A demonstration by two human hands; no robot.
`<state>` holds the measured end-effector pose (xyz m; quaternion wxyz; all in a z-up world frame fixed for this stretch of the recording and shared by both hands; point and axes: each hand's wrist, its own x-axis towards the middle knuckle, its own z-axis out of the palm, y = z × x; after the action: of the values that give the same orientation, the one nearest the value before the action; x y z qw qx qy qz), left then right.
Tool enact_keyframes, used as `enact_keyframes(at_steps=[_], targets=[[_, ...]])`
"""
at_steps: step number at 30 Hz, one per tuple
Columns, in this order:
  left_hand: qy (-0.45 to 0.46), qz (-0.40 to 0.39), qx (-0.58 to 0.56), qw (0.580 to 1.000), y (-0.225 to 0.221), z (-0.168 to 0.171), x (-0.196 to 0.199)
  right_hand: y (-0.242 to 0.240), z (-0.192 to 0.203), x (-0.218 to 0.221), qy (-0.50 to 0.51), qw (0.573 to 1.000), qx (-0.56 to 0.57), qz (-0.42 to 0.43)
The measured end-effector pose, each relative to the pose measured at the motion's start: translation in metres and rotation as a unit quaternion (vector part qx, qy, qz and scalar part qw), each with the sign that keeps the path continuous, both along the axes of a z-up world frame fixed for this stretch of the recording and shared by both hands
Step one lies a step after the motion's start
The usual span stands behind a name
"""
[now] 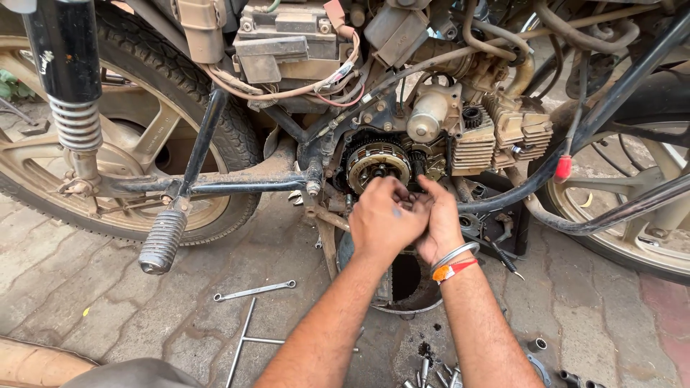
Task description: Disassembling and inspecting motorcycle engine components, specifically the clutch housing and gears.
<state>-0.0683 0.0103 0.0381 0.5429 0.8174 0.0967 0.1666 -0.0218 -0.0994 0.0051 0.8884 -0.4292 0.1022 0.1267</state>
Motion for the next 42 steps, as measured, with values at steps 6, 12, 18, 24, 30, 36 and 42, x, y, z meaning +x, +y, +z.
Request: enact_keyframes(at_steps=[6, 12, 18, 24, 30, 36, 42], targets=[[-0.152, -0.089, 0.252, 0.952, 0.008, -0.015, 0.0, -0.01, -0.026, 0.016, -0.003, 1.0, 0.01, -0.006], [-0.112, 0.101, -0.134, 0.979, 0.004, -0.052, 0.045, -0.002, -0.041, 0.023, 0.013, 0.997, 0.012, -0.076], [0.038, 0.169, -0.523, 0.835, 0.014, -0.039, 0.058, 0.031, -0.014, 0.001, 0.043, 0.99, -0.006, -0.133], [0.042, 0.157, -0.551, 0.819, 0.003, -0.03, 0.063, 0.046, -0.03, 0.024, 0.014, 0.978, 0.028, -0.208], [0.036, 0.199, -0.525, 0.827, 0.002, -0.028, 0.064, 0.056, -0.025, 0.027, 0.021, 0.962, -0.002, -0.273], [0.009, 0.202, -0.557, 0.806, 0.001, -0.042, 0.072, 0.054, -0.038, 0.037, 0.012, 0.964, 0.013, -0.264], [0.038, 0.195, -0.564, 0.802, 0.004, -0.021, 0.054, 0.057, -0.029, 0.028, 0.002, 0.962, 0.03, -0.272]])
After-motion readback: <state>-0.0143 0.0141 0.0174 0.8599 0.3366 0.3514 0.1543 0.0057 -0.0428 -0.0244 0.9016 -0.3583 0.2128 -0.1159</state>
